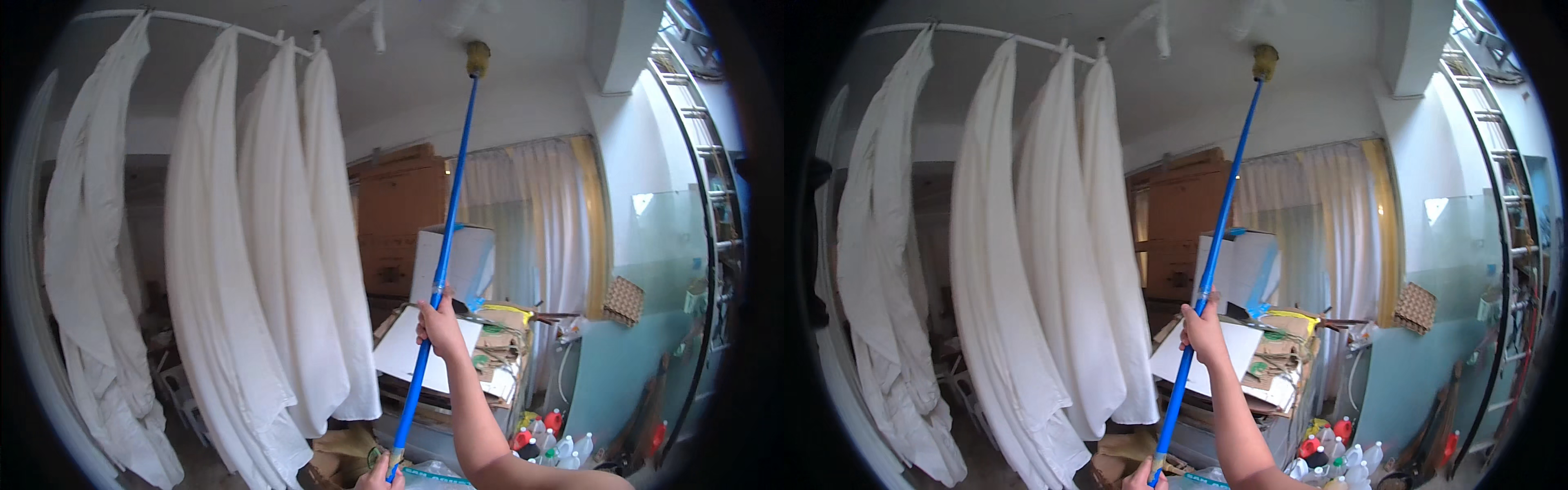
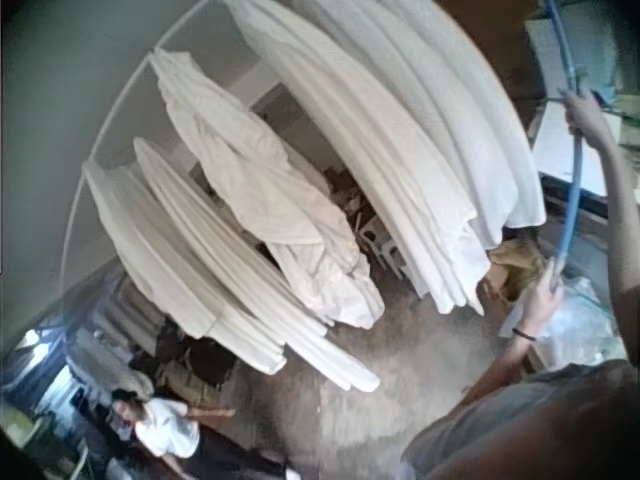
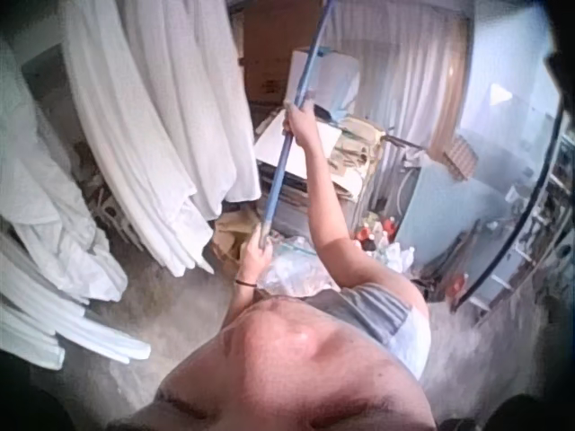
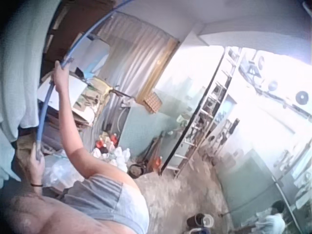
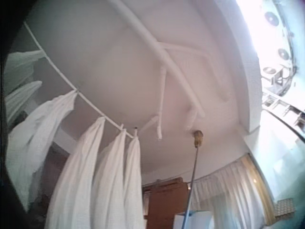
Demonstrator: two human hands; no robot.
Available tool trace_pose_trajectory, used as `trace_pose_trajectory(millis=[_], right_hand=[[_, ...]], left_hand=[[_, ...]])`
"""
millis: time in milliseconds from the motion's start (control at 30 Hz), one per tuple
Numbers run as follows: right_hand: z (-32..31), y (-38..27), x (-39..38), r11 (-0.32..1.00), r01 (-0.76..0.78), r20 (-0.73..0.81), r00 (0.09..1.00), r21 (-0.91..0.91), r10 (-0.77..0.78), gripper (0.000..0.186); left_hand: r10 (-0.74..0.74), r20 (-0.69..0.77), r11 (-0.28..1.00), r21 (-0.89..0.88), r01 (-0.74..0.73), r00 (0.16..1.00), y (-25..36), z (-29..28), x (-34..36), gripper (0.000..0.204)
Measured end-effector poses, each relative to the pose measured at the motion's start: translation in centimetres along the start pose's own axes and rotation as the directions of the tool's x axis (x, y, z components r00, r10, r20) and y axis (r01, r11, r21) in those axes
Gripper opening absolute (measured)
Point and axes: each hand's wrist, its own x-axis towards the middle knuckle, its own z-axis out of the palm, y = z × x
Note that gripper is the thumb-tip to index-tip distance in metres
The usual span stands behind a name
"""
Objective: The person uses a long-handled duster to clean the ceiling and overhead pipes in a cluttered workspace. They repeatedly sweep the duster across the ceiling surface and along the pipe runs, moving around the room to reach different sections.
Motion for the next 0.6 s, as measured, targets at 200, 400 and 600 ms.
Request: trace_pose_trajectory(millis=[200, 400, 600], right_hand=[[4.5, 2.1, 0.9, 1.000, -0.021, 0.069, 0.997, -0.011, 0.021, 0.062], [7.7, 4.1, 2.2, 0.998, -0.054, 0.146, 0.988, 0.042, 0.047, 0.078], [10.2, 5.7, 6.6, 0.995, -0.031, 0.170, 0.985, 0.093, 0.014, 0.077]], left_hand=[[0.025, -0.091, 1.000, -0.015, -0.026, 0.996, -0.6, -2.7, -0.1, 0.042], [-0.101, -0.085, 0.991, 0.079, 0.108, 0.991, 0.7, -3.9, 0.7, 0.041], [0.006, -0.154, 0.991, 0.136, 0.015, 0.988, 1.2, -3.8, 4.5, 0.035]])
